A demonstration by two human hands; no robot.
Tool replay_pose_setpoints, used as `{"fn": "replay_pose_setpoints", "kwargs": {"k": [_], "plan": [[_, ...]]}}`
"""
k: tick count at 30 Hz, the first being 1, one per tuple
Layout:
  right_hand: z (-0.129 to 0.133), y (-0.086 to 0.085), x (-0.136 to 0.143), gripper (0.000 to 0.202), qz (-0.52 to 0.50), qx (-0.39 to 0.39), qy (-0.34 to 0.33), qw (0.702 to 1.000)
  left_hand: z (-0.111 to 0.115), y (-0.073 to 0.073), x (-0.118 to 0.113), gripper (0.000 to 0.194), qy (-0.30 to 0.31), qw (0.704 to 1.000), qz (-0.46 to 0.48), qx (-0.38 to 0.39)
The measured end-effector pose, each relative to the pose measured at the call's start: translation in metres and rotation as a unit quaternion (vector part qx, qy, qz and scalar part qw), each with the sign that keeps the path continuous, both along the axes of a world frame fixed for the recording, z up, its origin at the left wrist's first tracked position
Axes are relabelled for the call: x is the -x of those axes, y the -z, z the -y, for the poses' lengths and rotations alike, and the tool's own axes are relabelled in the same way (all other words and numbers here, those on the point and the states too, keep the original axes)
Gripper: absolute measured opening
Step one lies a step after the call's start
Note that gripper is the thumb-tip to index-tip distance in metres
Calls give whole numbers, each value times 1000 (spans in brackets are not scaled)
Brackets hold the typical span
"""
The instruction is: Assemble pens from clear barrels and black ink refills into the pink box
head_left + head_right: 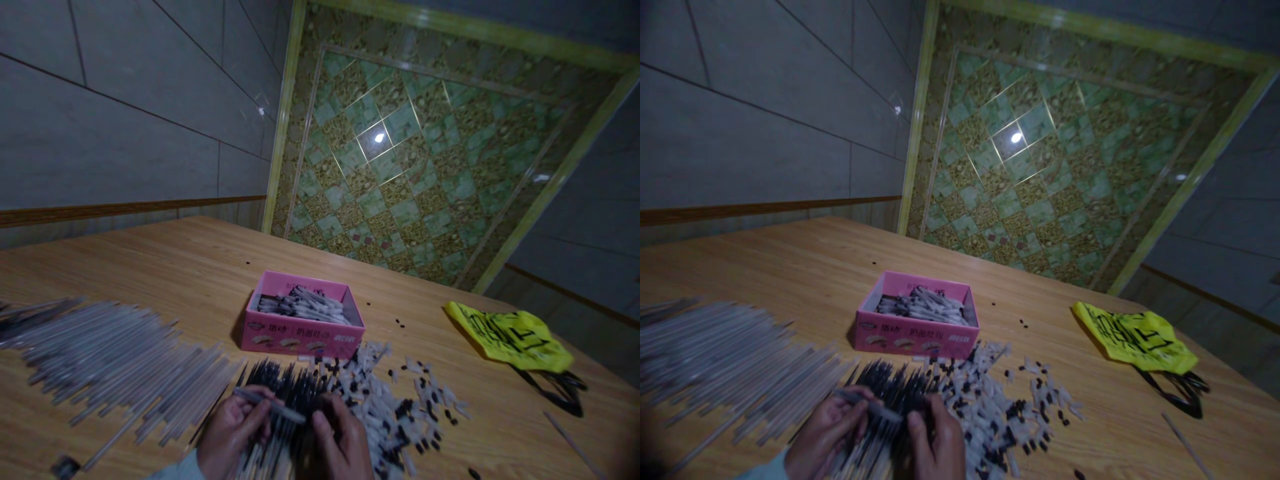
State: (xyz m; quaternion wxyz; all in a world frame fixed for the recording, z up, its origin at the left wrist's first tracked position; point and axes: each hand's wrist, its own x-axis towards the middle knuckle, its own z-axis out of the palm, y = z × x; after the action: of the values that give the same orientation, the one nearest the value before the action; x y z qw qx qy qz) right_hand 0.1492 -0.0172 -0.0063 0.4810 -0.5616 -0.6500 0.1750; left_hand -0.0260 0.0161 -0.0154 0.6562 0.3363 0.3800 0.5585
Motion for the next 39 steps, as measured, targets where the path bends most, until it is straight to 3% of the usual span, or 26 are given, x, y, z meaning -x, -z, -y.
{"fn": "replay_pose_setpoints", "kwargs": {"k": [3,6,12,25,35,39], "plan": [[-4,-14,-16,19,99,0,40,994,0,-3,0,36,-4,1000,-1,24],[-8,-23,-31,27,211,15,56,976,1,-5,1,38,-10,999,-2,34],[-9,-19,-36,29,314,46,119,941,0,0,2,35,17,999,-28,-3],[-10,-15,-33,19,331,46,121,935,5,5,0,31,-7,996,-64,-55],[-8,-9,-35,23,369,42,137,918,1,10,0,31,15,995,-76,-69],[-7,-8,-35,21,396,52,145,905,0,10,3,30,55,995,-62,-56]]}}
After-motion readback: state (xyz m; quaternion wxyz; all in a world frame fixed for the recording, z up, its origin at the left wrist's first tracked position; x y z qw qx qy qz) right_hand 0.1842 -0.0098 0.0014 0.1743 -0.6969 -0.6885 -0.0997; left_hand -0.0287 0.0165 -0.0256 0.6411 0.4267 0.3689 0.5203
